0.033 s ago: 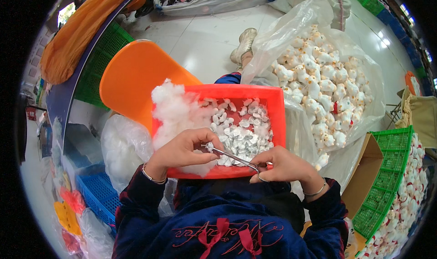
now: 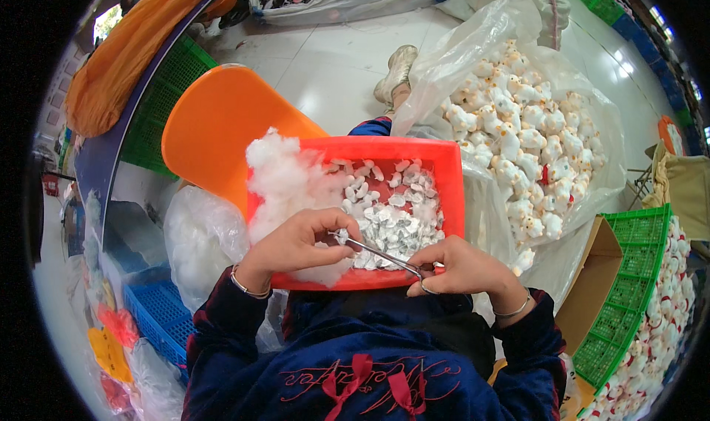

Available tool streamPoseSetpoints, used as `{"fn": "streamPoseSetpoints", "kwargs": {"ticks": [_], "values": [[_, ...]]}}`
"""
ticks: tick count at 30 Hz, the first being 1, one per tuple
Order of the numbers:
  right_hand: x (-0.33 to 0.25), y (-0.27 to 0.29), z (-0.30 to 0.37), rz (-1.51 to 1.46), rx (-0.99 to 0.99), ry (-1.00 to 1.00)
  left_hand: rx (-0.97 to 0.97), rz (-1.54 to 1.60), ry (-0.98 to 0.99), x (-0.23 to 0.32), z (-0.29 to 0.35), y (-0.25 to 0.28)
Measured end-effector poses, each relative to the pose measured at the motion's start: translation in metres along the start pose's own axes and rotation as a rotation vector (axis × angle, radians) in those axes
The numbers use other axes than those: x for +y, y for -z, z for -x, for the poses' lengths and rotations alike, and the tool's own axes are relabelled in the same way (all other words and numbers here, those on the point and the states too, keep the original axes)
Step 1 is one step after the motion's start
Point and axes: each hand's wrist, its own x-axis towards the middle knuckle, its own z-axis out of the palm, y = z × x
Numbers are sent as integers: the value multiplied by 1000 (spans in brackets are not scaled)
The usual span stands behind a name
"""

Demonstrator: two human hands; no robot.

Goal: The person sits on a chair and uses scissors to trim white cotton pieces in a red tray on their lap. They repeatedly pick up cotton, cut it, and place the trimmed pieces back into the tray.

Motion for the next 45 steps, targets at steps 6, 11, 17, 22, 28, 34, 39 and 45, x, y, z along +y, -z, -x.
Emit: {"fn": "streamPoseSetpoints", "kwargs": {"ticks": [6,11,17,22,28,34,39,45], "values": [[1,3,4,-89,-22,-52,18,-246,-91,4,-2,8],[9,2,2,-120,-25,-62,16,228,100,-2,-4,10],[15,-1,-3,-62,29,29,85,299,144,-6,-5,8],[14,-11,-10,-109,101,0,305,369,44,-15,-6,-7],[8,-27,-16,-146,214,-3,530,122,-148,-24,-10,-17],[6,-32,-20,-90,240,14,539,176,-200,-25,-11,-18],[9,-33,-22,-28,266,51,486,366,-113,-24,-13,-14],[10,-37,-27,-4,302,63,572,451,-117,-36,-17,-23]]}}
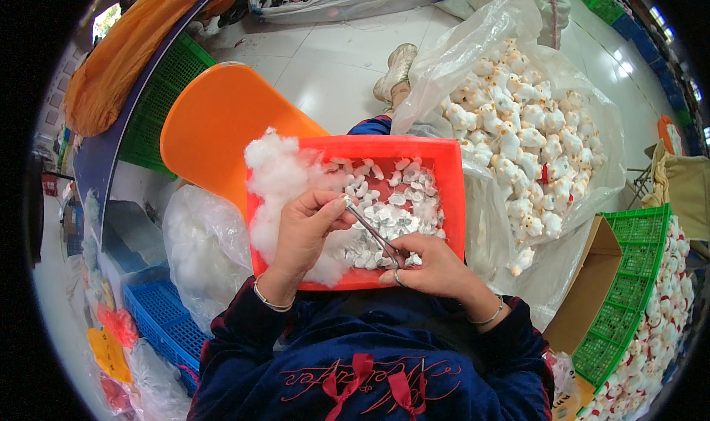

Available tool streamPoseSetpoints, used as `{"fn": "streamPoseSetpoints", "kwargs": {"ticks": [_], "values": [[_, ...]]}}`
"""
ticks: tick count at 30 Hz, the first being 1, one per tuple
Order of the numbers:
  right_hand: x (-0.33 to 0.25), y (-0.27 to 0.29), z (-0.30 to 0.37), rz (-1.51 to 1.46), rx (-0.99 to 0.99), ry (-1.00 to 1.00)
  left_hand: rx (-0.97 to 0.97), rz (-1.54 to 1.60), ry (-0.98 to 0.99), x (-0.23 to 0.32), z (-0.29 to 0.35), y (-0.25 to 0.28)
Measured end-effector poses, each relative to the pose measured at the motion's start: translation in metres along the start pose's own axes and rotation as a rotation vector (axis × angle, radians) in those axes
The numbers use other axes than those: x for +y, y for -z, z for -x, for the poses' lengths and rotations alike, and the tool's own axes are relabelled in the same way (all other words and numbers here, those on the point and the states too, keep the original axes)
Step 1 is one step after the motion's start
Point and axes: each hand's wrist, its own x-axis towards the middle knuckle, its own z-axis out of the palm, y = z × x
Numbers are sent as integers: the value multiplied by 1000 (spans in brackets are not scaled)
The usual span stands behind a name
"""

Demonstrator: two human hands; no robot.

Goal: The person sits on a chair and uses scissors to trim white cotton pieces in a red tray on their lap. They repeatedly pick up cotton, cut it, and place the trimmed pieces back into the tray.

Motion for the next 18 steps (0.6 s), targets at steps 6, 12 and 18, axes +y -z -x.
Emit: {"fn": "streamPoseSetpoints", "kwargs": {"ticks": [6,12,18], "values": [[-2,-2,-4,30,30,11,72,-139,-222,-3,3,-9],[-6,0,-4,86,48,19,74,-180,-267,-4,4,-11],[1,-3,-5,131,97,60,102,-283,-223,-8,3,-8]]}}
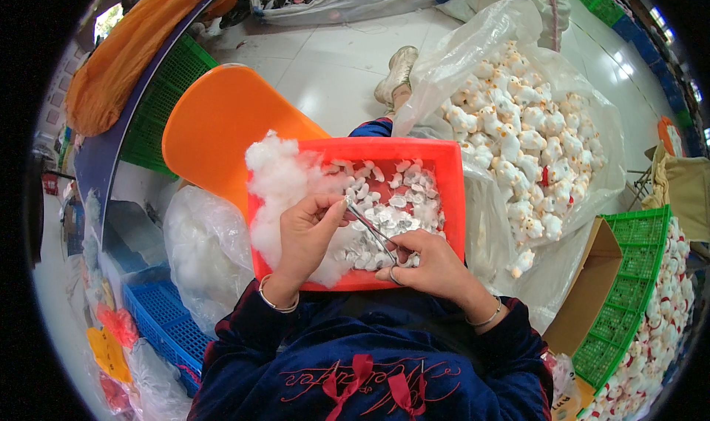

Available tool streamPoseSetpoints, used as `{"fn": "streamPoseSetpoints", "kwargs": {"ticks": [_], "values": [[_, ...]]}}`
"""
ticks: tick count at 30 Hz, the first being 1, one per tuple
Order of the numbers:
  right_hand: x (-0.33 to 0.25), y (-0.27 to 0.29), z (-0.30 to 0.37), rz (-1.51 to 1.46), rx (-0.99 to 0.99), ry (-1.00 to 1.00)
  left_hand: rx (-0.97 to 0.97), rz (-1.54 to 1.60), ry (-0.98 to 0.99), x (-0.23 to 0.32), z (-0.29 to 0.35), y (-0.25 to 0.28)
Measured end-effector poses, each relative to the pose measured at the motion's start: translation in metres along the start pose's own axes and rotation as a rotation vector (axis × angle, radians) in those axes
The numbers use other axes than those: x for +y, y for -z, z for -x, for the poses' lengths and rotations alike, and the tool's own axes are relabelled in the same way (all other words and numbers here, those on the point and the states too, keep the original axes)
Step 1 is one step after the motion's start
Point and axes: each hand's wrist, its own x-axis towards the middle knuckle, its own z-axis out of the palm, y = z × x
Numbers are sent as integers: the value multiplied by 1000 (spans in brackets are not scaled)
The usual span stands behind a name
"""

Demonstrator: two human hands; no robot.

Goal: The person sits on a chair and uses scissors to trim white cotton pieces in a red tray on their lap. They repeatedly pick up cotton, cut it, and place the trimmed pieces back into the tray.

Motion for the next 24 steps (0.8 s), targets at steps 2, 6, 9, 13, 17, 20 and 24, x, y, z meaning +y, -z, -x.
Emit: {"fn": "streamPoseSetpoints", "kwargs": {"ticks": [2,6,9,13,17,20,24], "values": [[2,-1,0,12,18,26,-22,52,45,-5,-2,3],[2,7,0,123,-13,32,-90,159,233,-2,-7,13],[3,16,3,93,-63,59,-142,143,343,12,-10,17],[0,29,4,-6,-184,55,-484,3,234,29,-13,18],[-4,36,7,-89,-296,-46,-758,-48,352,34,-24,29],[-3,40,7,-119,-372,-97,-813,-141,319,44,-28,27],[1,36,13,-193,-379,-156,-783,-246,158,45,-31,30]]}}
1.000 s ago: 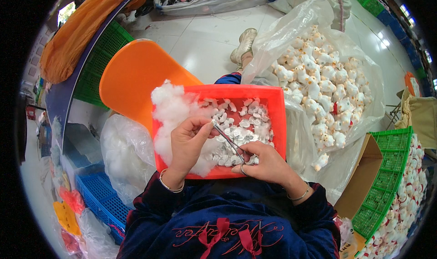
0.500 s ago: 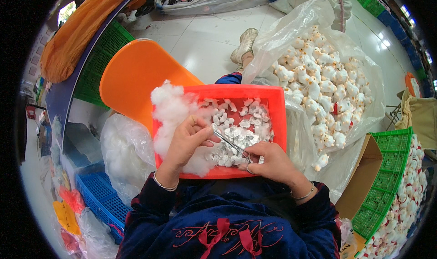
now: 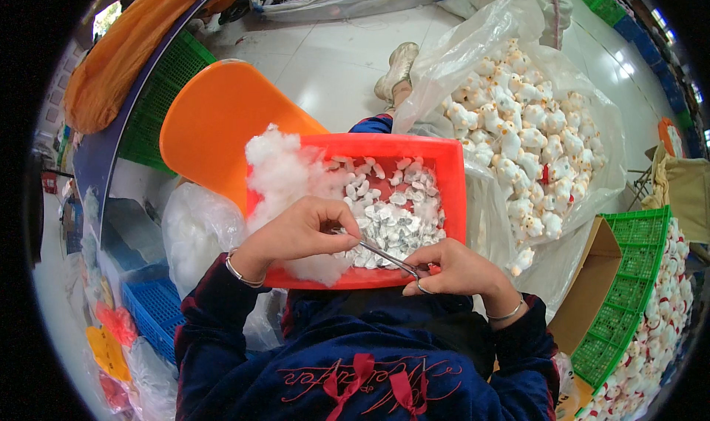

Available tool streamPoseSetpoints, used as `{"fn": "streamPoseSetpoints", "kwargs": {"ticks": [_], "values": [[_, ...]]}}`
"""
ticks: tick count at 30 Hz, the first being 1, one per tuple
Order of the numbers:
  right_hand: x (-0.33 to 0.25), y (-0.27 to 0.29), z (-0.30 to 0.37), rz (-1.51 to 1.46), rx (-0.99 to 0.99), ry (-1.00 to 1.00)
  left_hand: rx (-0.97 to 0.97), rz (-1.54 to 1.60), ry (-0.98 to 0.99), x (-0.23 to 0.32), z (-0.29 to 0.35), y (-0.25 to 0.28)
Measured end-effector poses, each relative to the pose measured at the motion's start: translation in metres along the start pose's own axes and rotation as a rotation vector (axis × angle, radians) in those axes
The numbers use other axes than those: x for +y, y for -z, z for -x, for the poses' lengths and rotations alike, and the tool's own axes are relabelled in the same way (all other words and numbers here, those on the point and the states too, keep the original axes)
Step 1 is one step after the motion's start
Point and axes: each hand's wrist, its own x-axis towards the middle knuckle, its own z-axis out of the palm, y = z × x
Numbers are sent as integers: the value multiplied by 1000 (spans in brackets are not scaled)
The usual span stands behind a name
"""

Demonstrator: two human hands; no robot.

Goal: The person sits on a chair and uses scissors to trim white cotton pieces in a red tray on their lap. They repeatedly pick up cotton, cut it, and place the trimmed pieces back into the tray.

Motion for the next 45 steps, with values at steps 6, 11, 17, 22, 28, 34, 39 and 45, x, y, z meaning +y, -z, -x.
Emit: {"fn": "streamPoseSetpoints", "kwargs": {"ticks": [6,11,17,22,28,34,39,45], "values": [[-2,11,15,15,57,-61,217,69,-21,-4,7,18],[0,22,23,-25,92,-92,186,-298,-331,7,5,10],[-3,23,18,-28,36,-37,-55,-223,-269,10,-22,-9],[4,22,17,-98,-1,-37,-36,-228,-211,8,-22,-2],[-7,18,18,-93,18,-68,-13,-236,-157,17,-16,8],[-9,21,20,-40,-3,-57,-87,-152,-39,18,-12,13],[-19,24,22,102,54,29,-153,278,177,11,-15,16],[-37,27,27,556,201,159,-105,348,270,8,-21,17]]}}
